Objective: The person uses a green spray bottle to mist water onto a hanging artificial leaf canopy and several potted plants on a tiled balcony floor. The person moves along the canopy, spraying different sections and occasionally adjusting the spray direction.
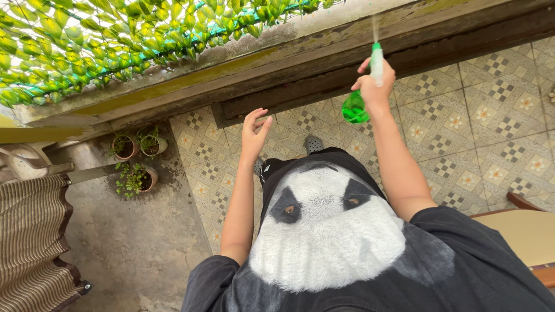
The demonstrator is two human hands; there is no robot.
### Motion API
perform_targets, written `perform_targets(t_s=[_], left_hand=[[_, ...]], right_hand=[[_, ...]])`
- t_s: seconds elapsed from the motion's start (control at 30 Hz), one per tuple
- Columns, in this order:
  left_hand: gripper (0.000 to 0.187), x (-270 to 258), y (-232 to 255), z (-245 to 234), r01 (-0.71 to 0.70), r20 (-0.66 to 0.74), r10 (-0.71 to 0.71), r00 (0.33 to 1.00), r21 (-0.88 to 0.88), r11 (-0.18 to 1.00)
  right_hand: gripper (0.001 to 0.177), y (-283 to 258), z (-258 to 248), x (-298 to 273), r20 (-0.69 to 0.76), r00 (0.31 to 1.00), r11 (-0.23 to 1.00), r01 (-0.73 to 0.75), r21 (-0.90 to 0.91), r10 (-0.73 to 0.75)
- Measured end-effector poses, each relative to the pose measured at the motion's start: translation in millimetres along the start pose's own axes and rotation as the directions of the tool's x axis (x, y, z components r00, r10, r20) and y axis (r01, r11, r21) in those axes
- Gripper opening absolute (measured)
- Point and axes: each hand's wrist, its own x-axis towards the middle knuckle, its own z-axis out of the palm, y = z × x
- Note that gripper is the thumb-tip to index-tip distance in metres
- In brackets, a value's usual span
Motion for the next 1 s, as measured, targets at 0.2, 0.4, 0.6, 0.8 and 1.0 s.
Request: perform_targets(t_s=[0.2, 0.4, 0.6, 0.8, 1.0], left_hand=[[0.033, -3.4, -2.5, -1.8, 0.039, -0.068, -0.039, 0.997, 0.011, 0.999], [0.032, -10.0, 3.4, 3.5, -0.026, -0.052, 0.028, 0.998, 0.026, 0.999], [0.032, -18.6, -3.7, 7.5, -0.058, -0.060, 0.055, 0.997, -0.043, 0.997], [0.032, -30.5, -5.5, 7.7, -0.017, -0.097, 0.014, 0.995, -0.029, 0.999], [0.032, -40.9, -4.5, 3.5, 0.008, -0.126, -0.010, 0.992, -0.016, 1.000]], right_hand=[[0.022, -20.8, -25.9, 2.6, -0.146, 0.986, 0.995, -0.064, 0.079, 0.075], [0.019, -30.8, -24.6, 4.0, -0.095, 0.995, 0.992, -0.015, 0.127, 0.027], [0.023, -55.7, 3.0, -3.2, 0.012, 1.000, 1.000, 0.008, -0.017, -0.008], [0.015, -62.8, 26.2, 5.4, 0.039, 0.999, 0.999, -0.036, 0.033, 0.035], [0.020, -77.0, 50.4, -2.6, 0.108, 0.993, 0.997, -0.031, -0.075, 0.039]])
